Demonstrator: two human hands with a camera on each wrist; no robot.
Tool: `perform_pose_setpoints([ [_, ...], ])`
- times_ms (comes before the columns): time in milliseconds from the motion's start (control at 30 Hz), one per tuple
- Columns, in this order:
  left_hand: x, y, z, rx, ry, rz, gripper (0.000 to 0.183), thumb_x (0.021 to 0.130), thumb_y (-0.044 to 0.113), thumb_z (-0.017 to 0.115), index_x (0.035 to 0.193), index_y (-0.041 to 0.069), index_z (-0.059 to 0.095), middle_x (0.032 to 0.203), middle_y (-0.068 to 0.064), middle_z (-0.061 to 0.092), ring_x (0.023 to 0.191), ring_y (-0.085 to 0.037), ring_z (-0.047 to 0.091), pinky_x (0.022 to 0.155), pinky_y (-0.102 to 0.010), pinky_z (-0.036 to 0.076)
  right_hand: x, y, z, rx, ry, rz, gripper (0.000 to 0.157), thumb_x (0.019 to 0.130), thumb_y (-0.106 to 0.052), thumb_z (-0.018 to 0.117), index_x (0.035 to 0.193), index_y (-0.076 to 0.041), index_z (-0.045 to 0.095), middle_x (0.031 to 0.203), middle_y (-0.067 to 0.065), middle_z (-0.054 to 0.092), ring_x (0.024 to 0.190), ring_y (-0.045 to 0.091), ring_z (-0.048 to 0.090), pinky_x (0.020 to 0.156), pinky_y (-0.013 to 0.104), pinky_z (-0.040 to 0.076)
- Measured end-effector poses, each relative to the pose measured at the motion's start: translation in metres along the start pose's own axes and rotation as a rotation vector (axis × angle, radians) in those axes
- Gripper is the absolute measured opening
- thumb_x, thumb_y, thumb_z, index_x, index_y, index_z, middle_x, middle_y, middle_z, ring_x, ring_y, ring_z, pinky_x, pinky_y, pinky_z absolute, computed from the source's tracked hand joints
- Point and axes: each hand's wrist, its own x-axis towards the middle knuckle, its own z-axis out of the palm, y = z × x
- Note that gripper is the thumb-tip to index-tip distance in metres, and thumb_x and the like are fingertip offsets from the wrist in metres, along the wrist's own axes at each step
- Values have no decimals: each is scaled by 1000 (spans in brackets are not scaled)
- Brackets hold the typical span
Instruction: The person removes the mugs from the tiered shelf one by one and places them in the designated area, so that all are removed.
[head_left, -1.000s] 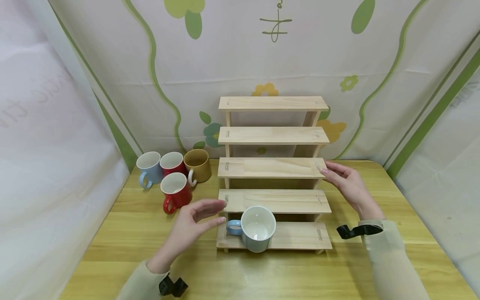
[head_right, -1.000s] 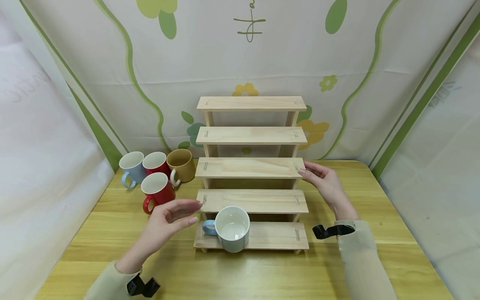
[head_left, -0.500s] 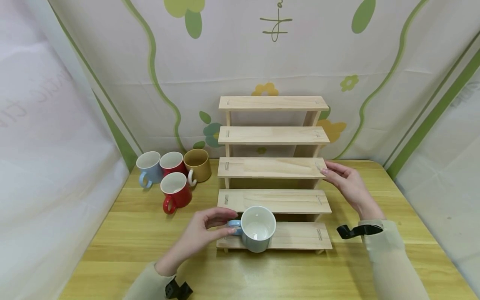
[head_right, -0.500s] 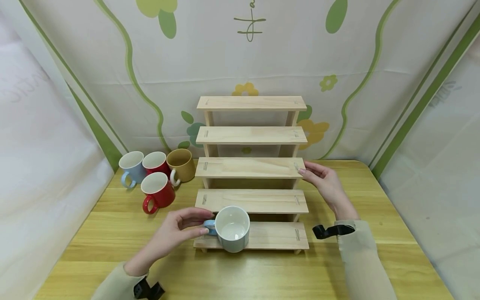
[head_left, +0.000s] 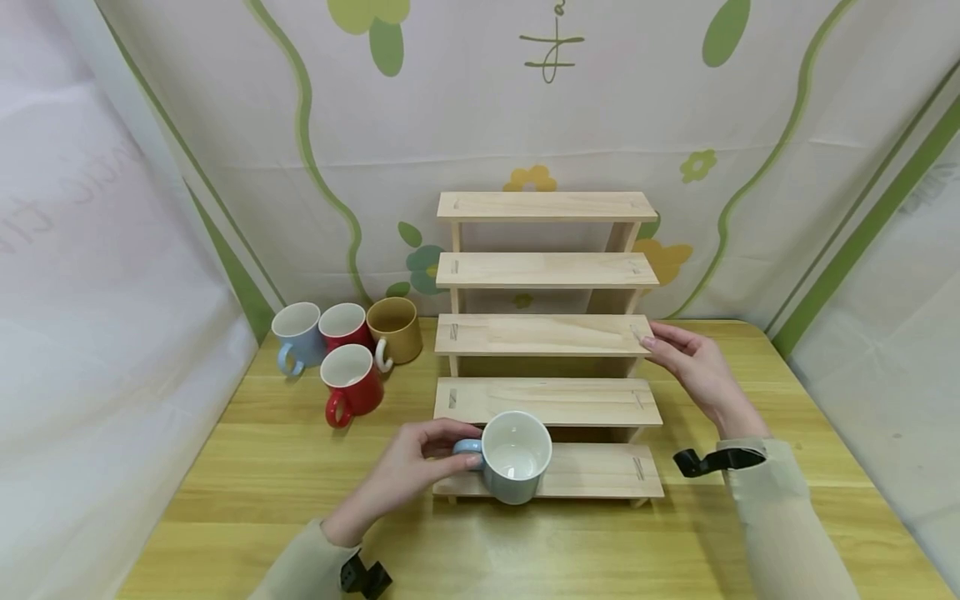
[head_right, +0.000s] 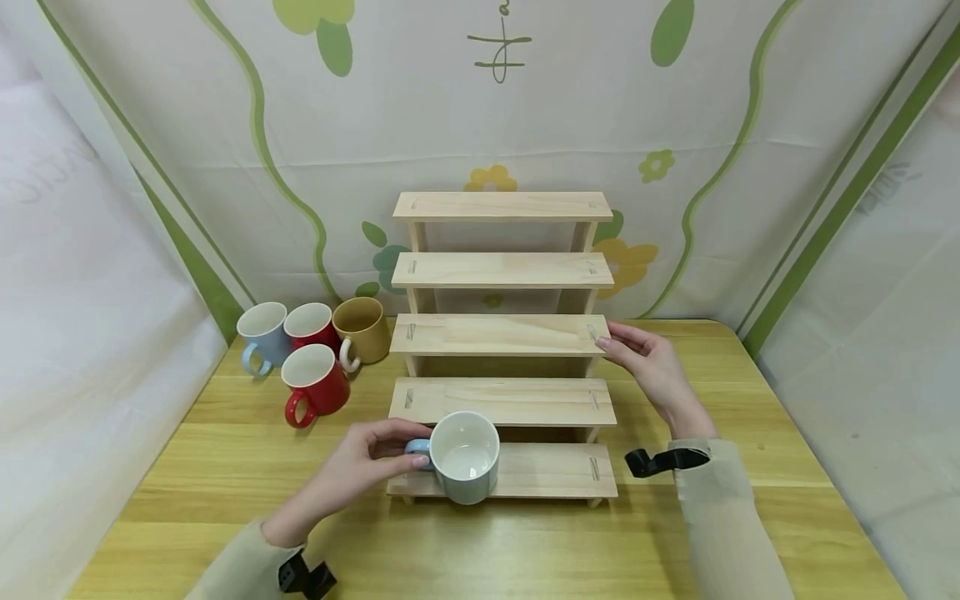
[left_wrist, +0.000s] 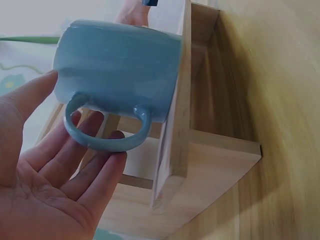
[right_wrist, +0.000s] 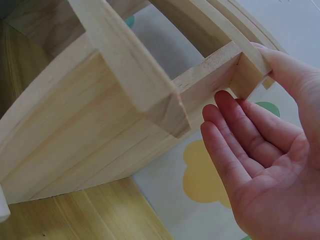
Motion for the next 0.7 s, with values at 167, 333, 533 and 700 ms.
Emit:
perform_pose_setpoints([
  [167, 2, -3, 1, 18, -3, -9, 27, 92, 23, 80, 114, 9, 75, 113, -3, 72, 102, -19, 69, 90, -27, 57, 0, 0, 0, 4, 0, -2, 61, 101, -20, 67, 147, 12, 42, 128, -2, 60, 109, 7, 64, 93, 21, 53],
  [333, 3, -4, 1, 51, 5, -11, 23, 94, 24, 78, 113, 11, 75, 112, -1, 72, 101, -18, 69, 88, -28, 58, 0, -1, 1, -6, 2, -1, 61, 102, -20, 67, 147, 12, 42, 127, -2, 61, 110, 7, 64, 93, 21, 53],
  [533, 3, -6, 3, 73, 14, -24, 21, 95, 26, 76, 112, 13, 76, 112, 0, 72, 101, -18, 69, 88, -29, 58, 0, -1, 1, -15, 6, 7, 61, 102, -20, 67, 147, 11, 42, 128, -3, 61, 111, 7, 63, 96, 24, 52],
  [700, 2, -5, 5, 78, 29, -16, 18, 95, 25, 76, 109, 14, 76, 108, 2, 73, 99, -18, 70, 87, -30, 58, 0, -1, 1, 14, -2, 1, 60, 102, -18, 66, 147, 13, 41, 127, -2, 61, 110, 7, 63, 95, 22, 52],
])
